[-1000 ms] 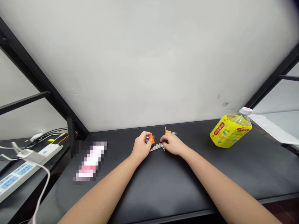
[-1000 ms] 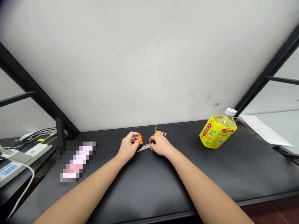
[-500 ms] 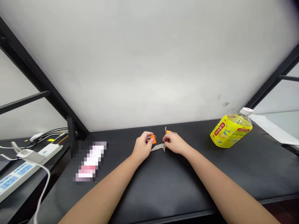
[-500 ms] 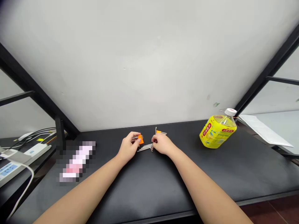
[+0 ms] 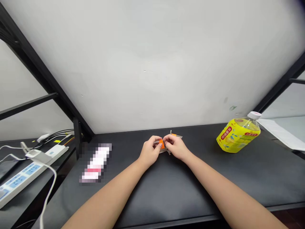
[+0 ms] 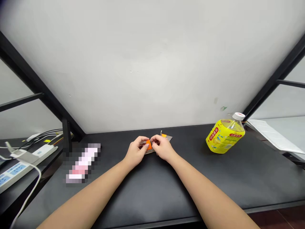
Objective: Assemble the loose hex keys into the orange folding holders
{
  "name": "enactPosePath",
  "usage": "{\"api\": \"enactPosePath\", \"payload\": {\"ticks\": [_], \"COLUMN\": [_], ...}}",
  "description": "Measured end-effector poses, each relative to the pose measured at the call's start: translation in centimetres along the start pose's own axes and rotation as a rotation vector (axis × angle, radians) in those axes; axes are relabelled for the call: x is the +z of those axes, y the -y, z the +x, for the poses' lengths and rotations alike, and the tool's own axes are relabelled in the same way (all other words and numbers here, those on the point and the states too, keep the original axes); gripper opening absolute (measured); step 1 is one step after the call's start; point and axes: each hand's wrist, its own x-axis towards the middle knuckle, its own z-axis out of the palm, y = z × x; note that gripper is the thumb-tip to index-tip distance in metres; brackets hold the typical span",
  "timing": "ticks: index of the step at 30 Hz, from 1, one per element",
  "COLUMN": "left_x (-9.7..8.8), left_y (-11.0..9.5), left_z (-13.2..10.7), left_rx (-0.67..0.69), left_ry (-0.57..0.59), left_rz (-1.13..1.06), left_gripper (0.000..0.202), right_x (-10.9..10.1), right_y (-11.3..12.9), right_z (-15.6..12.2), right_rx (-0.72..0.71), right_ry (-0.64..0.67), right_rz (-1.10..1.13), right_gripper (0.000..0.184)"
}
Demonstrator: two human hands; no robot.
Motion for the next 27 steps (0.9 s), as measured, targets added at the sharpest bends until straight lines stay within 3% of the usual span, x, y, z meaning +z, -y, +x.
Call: {"api": "enactPosePath", "payload": {"ticks": [12,20,27], "left_x": [0.0,-0.1,-0.1], "left_y": [0.1,0.1,0.4], "left_z": [0.1,0.1,0.2], "left_rx": [0.009,-0.003,0.004], "left_ry": [0.013,0.033,-0.019], "left_rz": [0.017,0.007,0.102], "left_gripper": [0.019,0.019,0.023], "right_x": [0.4,0.3,-0.6], "right_y": [0.0,-0.5,-0.6], "right_z": [0.2,0.3,0.7], "right_rx": [-0.015,0.074,0.125], "right_ry": [-0.002,0.036,-0.085], "right_rz": [0.061,0.195,0.004], "right_gripper": [0.016,0.02,0.022]}}
